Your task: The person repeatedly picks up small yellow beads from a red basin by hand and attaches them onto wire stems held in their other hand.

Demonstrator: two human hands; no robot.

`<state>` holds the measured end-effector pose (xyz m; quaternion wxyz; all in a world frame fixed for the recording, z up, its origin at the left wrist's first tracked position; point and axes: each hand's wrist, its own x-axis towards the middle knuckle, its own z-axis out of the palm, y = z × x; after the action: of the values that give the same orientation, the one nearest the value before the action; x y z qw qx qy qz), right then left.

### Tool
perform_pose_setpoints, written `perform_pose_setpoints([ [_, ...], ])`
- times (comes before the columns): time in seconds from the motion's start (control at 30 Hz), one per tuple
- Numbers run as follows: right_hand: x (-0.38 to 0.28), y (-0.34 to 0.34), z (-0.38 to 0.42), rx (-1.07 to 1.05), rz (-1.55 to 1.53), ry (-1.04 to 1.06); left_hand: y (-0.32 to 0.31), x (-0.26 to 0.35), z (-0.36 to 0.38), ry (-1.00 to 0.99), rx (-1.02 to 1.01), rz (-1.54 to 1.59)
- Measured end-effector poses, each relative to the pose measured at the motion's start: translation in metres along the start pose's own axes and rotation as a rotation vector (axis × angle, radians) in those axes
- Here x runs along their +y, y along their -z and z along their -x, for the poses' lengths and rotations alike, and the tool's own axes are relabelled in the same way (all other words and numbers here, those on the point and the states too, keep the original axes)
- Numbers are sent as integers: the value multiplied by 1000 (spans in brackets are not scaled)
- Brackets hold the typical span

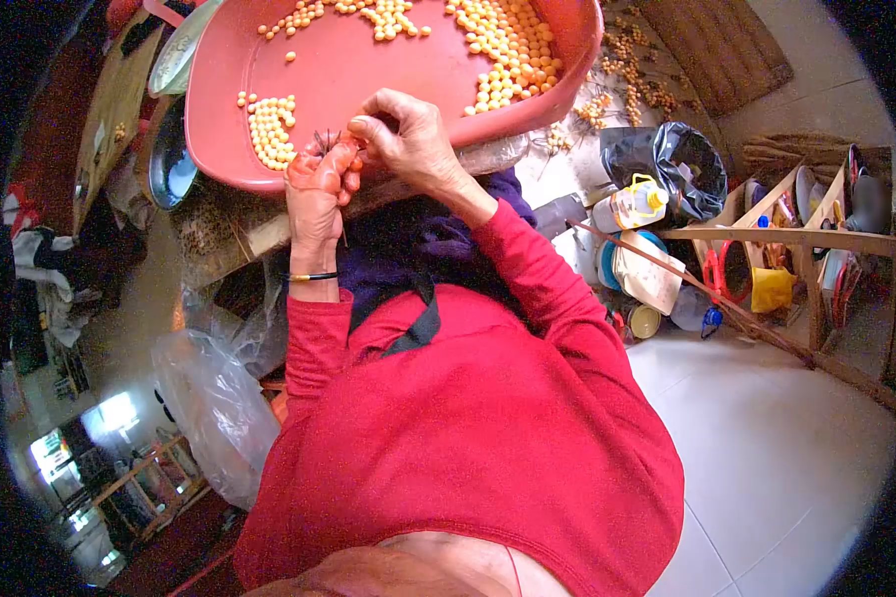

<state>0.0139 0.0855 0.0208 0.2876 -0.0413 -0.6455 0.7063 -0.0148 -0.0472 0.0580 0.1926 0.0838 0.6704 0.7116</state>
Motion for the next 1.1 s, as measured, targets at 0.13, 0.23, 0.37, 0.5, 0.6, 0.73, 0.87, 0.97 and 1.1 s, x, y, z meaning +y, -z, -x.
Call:
perform_pose_setpoints([
  [0.13, 3, -1, 2, -20, -46, -41, 1, 0, -2, 26, 8, -15],
  [0.23, -1, -2, 4, -24, -101, -94, 1, -1, -2, 19, 2, -6],
  [0.37, 3, -6, 6, -4, -24, -53, 4, -7, -5, -6, -18, -10],
  [0.5, 6, -7, 8, 14, 123, 46, 5, -9, -4, -24, -38, -33],
  [0.6, 5, -6, 5, 15, 269, 181, 4, -6, -5, -27, -49, -86],
  [0.73, 0, -10, 8, 84, 120, 71, 1, 4, -2, -12, -100, 4],
  [0.87, 7, -9, 5, 118, 83, 61, 5, -2, -3, -33, -149, 144],
  [0.97, 10, -7, 6, 131, 96, 82, 11, -7, -4, -52, -180, 253],
  [1.1, 8, -4, 9, 114, 162, 88, 13, -6, -6, -1, -164, 252],
])
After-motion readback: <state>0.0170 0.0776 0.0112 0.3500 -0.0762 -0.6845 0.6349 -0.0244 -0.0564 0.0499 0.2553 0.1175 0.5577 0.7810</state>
